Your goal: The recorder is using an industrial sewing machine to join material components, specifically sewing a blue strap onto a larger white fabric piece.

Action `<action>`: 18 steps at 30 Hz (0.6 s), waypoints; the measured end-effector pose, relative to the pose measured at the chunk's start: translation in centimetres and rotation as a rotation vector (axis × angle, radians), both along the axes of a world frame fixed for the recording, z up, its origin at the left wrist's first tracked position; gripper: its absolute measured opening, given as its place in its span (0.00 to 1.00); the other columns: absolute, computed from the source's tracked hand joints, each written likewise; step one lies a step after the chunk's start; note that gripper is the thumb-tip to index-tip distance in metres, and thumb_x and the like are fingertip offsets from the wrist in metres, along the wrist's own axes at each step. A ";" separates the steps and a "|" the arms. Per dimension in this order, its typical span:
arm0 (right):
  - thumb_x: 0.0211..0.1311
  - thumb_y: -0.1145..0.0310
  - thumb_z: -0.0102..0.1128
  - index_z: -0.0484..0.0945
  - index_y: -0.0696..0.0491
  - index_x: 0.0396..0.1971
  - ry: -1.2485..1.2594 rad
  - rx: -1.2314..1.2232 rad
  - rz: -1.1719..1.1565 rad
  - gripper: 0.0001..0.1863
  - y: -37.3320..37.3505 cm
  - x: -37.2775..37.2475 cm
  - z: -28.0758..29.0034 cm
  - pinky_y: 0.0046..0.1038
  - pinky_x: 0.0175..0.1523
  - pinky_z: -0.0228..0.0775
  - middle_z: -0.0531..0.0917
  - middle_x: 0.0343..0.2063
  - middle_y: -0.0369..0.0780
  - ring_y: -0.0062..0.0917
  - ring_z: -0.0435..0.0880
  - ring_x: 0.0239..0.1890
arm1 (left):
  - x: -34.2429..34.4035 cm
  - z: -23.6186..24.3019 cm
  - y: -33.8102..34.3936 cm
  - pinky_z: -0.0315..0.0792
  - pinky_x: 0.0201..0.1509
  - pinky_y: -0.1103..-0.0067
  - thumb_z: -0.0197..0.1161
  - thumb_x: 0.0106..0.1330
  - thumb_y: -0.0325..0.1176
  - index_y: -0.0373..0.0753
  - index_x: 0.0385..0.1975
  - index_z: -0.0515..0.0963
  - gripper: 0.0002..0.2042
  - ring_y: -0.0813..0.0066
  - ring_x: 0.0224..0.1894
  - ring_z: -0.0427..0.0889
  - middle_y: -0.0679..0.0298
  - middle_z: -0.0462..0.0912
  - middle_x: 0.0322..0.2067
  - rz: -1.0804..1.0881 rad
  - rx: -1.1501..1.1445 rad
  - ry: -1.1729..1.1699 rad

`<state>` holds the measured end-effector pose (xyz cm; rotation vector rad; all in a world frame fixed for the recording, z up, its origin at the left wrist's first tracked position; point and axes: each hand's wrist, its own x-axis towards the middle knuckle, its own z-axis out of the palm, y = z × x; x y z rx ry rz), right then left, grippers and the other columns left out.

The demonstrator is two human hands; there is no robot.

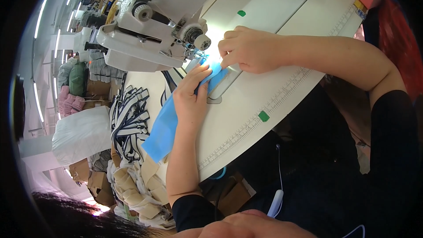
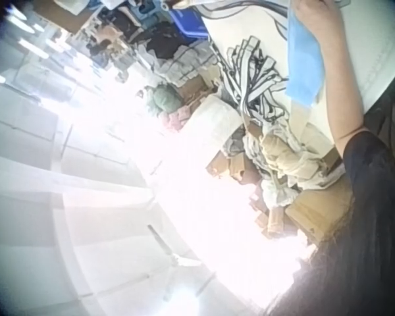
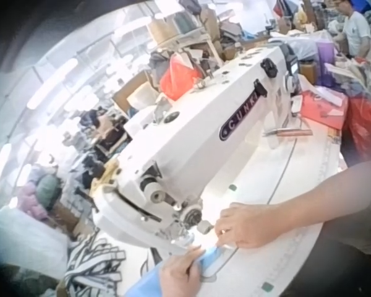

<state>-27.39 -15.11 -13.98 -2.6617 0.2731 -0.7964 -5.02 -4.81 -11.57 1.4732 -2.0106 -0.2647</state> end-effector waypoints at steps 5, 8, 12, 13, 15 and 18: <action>0.47 0.78 0.62 0.83 0.46 0.35 0.018 -0.170 -0.041 0.14 0.5 0.1 0.1 0.32 0.52 0.64 0.78 0.38 0.31 0.28 0.75 0.42 | -0.4 0.1 0.2 0.74 0.57 0.73 0.60 0.55 0.17 0.36 0.40 0.83 0.13 0.62 0.54 0.82 0.60 0.85 0.46 0.028 0.004 -0.033; 0.47 0.77 0.62 0.83 0.46 0.35 0.023 -0.211 -0.053 0.13 0.5 0.0 0.1 0.31 0.51 0.65 0.79 0.38 0.31 0.27 0.75 0.42 | -0.4 0.2 0.1 0.74 0.57 0.73 0.61 0.55 0.16 0.36 0.39 0.83 0.13 0.61 0.54 0.81 0.60 0.85 0.46 0.024 0.004 -0.028; 0.48 0.77 0.62 0.83 0.46 0.36 0.021 -0.258 -0.066 0.14 0.5 0.0 0.0 0.31 0.51 0.65 0.79 0.38 0.31 0.27 0.75 0.41 | 0.0 0.1 0.0 0.74 0.57 0.70 0.63 0.50 0.17 0.38 0.38 0.84 0.15 0.59 0.54 0.80 0.63 0.84 0.45 -0.035 -0.064 -0.102; 0.48 0.77 0.62 0.83 0.46 0.36 0.028 -0.248 -0.069 0.14 0.5 0.1 0.0 0.31 0.52 0.65 0.79 0.38 0.31 0.27 0.75 0.41 | 0.1 0.1 0.0 0.76 0.55 0.68 0.64 0.48 0.17 0.40 0.38 0.83 0.16 0.58 0.55 0.79 0.65 0.84 0.44 -0.072 -0.106 -0.144; 0.48 0.77 0.62 0.83 0.46 0.37 0.034 -0.238 -0.071 0.15 0.5 0.0 0.1 0.31 0.52 0.65 0.80 0.38 0.31 0.27 0.75 0.41 | 0.0 0.4 0.1 0.75 0.56 0.68 0.64 0.48 0.17 0.39 0.37 0.84 0.16 0.59 0.55 0.79 0.63 0.84 0.44 -0.077 -0.115 -0.178; 0.47 0.77 0.62 0.83 0.46 0.38 0.057 -0.231 -0.078 0.16 0.5 -0.1 0.2 0.31 0.52 0.65 0.79 0.39 0.31 0.28 0.75 0.42 | 0.1 0.4 -0.1 0.74 0.56 0.68 0.64 0.48 0.16 0.39 0.36 0.84 0.15 0.59 0.54 0.79 0.63 0.85 0.44 -0.105 -0.167 -0.256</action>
